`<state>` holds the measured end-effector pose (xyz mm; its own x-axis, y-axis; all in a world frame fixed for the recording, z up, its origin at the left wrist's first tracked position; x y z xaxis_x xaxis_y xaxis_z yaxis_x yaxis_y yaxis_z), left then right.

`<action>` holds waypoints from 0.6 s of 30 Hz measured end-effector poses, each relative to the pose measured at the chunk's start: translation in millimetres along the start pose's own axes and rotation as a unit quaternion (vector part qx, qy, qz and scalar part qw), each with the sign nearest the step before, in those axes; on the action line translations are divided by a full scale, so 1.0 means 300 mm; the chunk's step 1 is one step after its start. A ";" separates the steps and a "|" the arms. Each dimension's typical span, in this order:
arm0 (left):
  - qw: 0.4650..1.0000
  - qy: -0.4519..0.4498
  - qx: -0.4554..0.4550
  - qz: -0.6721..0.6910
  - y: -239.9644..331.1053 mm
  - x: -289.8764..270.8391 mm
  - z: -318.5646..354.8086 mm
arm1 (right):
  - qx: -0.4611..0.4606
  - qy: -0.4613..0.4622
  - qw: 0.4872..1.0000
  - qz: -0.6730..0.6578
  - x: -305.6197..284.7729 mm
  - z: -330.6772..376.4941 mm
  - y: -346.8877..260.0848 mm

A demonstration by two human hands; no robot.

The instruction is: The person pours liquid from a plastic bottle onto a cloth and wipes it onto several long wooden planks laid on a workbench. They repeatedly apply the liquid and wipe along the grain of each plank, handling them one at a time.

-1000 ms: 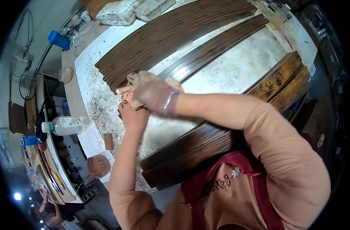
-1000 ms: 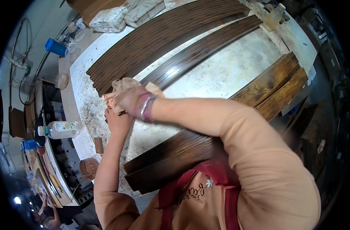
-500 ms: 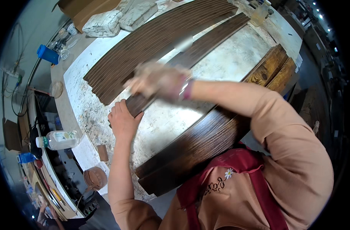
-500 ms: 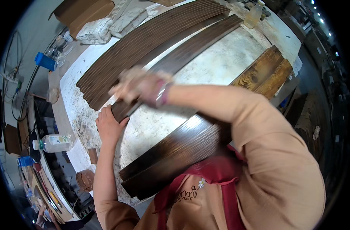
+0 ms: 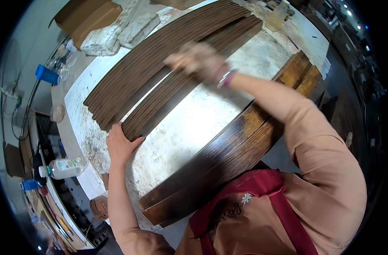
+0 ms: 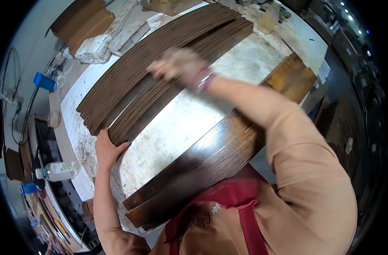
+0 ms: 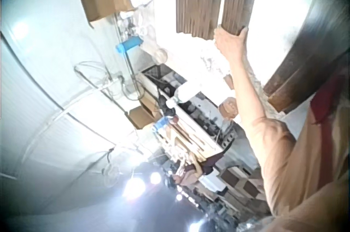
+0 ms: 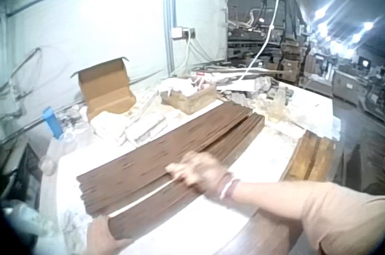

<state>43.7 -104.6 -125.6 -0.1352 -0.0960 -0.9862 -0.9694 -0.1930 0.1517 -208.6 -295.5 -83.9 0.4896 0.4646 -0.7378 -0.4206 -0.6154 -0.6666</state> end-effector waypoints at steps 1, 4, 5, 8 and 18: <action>1.000 -0.010 -0.003 0.010 -0.007 0.002 0.000 | 0.012 0.005 1.000 0.013 -0.041 -0.010 0.045; 1.000 -0.022 -0.014 0.001 0.001 -0.005 -0.009 | 0.063 0.030 0.996 0.050 -0.152 -0.026 0.192; 1.000 -0.016 -0.010 0.003 0.005 -0.007 -0.010 | 0.053 0.018 0.995 0.079 -0.122 -0.038 0.172; 0.999 -0.040 -0.018 -0.006 0.025 -0.007 -0.036 | -0.111 0.000 0.935 0.337 0.195 -0.075 0.004; 0.998 -0.044 -0.008 -0.054 0.041 -0.007 -0.013 | 0.177 0.030 0.941 0.287 -0.424 0.043 0.481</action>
<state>32.8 -110.6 -121.5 -0.0473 0.0115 -0.9988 -0.9761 -0.2128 0.0438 -341.6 -435.1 -87.5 0.1420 0.0779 -0.9868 -0.8516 -0.4985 -0.1619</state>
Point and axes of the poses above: each hand's wrist, its own z-axis away from the middle knuckle, its own x-axis out of the palm, y = z × x, the point moved 1 cm from there along -z, towards the middle knuckle, and after that the axes turned 2 degrees about -y, right-handed, at the moved point
